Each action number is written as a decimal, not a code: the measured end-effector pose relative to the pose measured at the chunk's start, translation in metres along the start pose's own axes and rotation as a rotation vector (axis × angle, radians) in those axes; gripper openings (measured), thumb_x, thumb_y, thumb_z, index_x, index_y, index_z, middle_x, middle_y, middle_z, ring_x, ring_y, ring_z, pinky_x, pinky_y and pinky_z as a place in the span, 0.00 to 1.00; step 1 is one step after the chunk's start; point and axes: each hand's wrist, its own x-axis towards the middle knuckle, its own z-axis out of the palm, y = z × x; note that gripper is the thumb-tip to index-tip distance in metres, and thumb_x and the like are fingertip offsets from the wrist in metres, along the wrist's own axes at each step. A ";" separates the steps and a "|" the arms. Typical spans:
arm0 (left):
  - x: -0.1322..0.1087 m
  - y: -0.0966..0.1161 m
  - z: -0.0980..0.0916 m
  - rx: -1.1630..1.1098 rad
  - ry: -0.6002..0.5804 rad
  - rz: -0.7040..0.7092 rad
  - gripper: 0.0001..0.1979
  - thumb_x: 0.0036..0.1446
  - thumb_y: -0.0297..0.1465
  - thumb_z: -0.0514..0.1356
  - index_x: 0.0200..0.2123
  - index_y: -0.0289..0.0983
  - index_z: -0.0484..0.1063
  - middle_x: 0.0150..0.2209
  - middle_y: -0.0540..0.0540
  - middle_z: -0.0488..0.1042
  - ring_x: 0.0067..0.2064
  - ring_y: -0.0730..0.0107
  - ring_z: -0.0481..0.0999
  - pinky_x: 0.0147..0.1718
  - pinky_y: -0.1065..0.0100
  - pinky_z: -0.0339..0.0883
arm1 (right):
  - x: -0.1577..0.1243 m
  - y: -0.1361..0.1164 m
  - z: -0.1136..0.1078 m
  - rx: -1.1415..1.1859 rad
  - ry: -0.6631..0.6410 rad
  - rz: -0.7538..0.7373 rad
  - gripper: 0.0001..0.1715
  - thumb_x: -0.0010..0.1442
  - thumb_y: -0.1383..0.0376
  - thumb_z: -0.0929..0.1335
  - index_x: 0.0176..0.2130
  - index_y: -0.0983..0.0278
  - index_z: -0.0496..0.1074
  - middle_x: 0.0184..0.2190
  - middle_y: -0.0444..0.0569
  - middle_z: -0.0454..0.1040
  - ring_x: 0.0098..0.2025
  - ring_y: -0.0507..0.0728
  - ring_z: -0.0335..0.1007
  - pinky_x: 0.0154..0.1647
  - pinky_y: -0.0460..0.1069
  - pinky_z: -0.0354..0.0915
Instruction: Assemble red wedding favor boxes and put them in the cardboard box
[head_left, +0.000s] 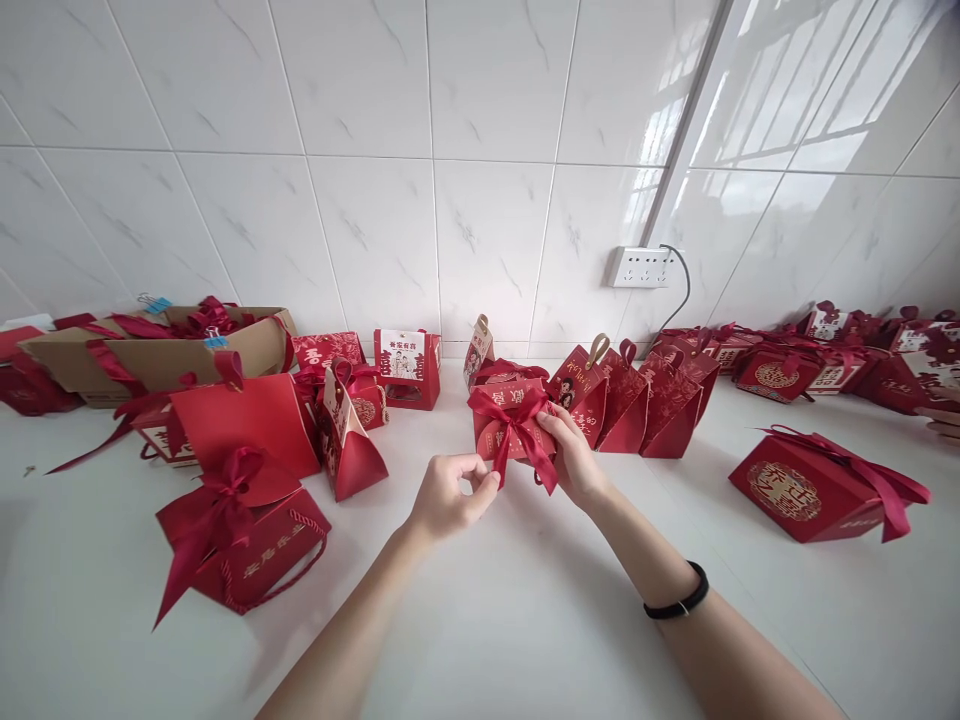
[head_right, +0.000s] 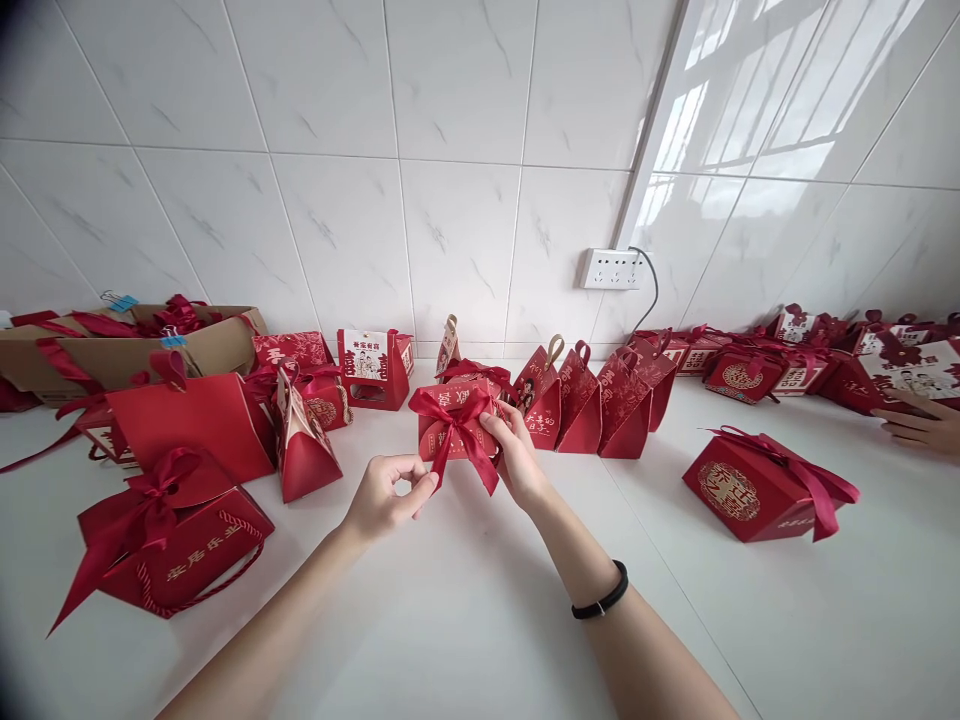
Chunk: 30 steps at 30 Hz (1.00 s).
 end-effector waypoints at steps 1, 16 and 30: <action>0.000 -0.001 0.000 0.008 -0.007 0.003 0.16 0.50 0.35 0.56 0.14 0.38 0.59 0.12 0.52 0.64 0.18 0.73 0.63 0.21 0.71 0.59 | 0.000 -0.001 0.001 -0.002 0.016 0.008 0.25 0.50 0.53 0.71 0.45 0.58 0.64 0.38 0.45 0.75 0.38 0.58 0.74 0.32 0.50 0.72; 0.000 -0.013 0.000 0.021 -0.043 0.069 0.13 0.48 0.35 0.58 0.17 0.37 0.62 0.16 0.52 0.63 0.19 0.74 0.62 0.21 0.71 0.56 | 0.000 0.003 -0.002 -0.073 0.014 -0.011 0.22 0.54 0.50 0.68 0.44 0.57 0.63 0.39 0.46 0.73 0.39 0.58 0.74 0.32 0.52 0.73; 0.012 -0.013 -0.006 -0.257 0.336 0.048 0.37 0.46 0.37 0.66 0.58 0.40 0.56 0.59 0.38 0.61 0.58 0.53 0.66 0.53 0.58 0.63 | -0.015 0.020 0.009 -0.665 -0.318 -0.268 0.30 0.62 0.54 0.63 0.57 0.61 0.50 0.61 0.59 0.56 0.63 0.61 0.54 0.62 0.61 0.54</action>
